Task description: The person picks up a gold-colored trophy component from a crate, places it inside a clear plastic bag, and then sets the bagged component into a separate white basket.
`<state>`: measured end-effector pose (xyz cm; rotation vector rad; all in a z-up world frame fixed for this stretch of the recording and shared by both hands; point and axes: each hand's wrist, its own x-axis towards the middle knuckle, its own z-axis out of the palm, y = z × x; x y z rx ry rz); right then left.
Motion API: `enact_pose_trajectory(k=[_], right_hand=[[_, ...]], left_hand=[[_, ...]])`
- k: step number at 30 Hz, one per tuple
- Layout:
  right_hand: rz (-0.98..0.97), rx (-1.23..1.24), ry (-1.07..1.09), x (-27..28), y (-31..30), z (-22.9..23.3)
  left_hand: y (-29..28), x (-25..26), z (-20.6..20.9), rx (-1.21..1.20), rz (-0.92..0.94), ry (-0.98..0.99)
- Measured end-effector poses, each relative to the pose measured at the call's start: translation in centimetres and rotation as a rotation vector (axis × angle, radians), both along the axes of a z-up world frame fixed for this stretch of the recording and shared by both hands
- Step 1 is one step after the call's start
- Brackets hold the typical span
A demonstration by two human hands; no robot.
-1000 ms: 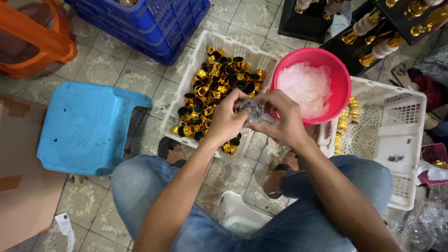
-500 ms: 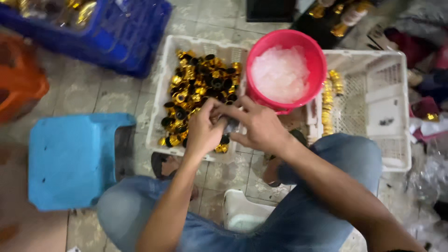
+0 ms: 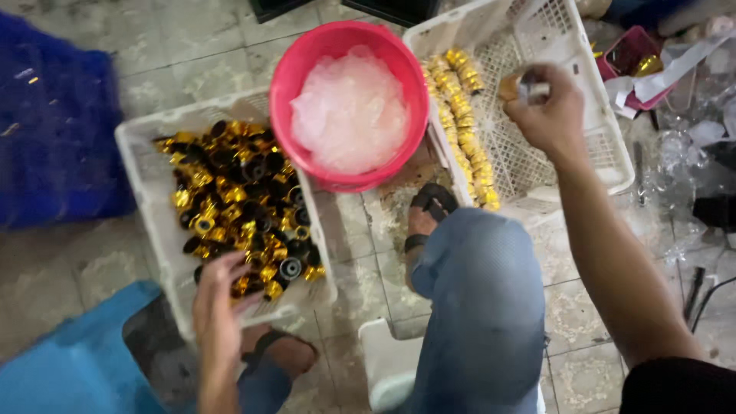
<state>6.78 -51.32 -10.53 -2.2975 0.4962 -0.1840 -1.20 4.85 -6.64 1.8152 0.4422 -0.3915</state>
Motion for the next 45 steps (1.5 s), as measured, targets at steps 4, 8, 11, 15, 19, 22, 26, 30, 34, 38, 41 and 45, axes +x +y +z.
enact_pose_trajectory(k=[4,8,11,15,19,22,26,30,34,38,41,45], right_hand=[[-0.467,0.423,0.323,-0.5,-5.7,-16.8],[-0.56,0.557,0.428,1.1,-7.3,-26.6],[-0.495,0.49,0.419,3.0,-8.4,-30.6],[-0.473,0.343,0.526,5.2,-9.8,-33.1],[-0.484,0.403,0.397,6.5,-7.9,-30.3],[-0.702,0.793,0.18,7.1,-7.2,-30.1],[-0.793,1.12,-0.091,6.8,-8.3,-32.3],[-0.824,1.321,-0.249,6.3,-8.1,-31.6],[-0.674,1.268,-0.098,6.2,-8.5,-33.1],[-0.635,0.785,0.311,7.3,-10.2,-33.5],[-0.409,0.155,0.35,8.1,-6.3,-25.0],[0.312,-0.16,-0.389,9.5,2.3,-12.6]], left_hand=[[-3.9,3.3,4.2,0.109,0.128,0.342],[-5.8,5.3,3.9,0.277,0.248,0.474],[-5.4,5.6,2.5,0.277,0.294,0.523],[-5.4,6.5,1.7,0.294,0.353,0.552],[-4.5,6.1,0.0,0.324,0.319,0.523],[-4.7,6.3,-0.2,0.309,0.381,0.579],[-4.4,6.2,-0.3,0.284,0.378,0.603],[-4.3,7.0,0.2,0.27,0.371,0.698],[-5.5,7.0,1.2,0.286,0.401,0.668],[-5.4,6.4,1.9,0.32,0.322,0.616],[-4.1,5.2,2.3,0.281,0.305,0.591],[-3.9,5.1,3.3,0.3,0.268,0.581]])
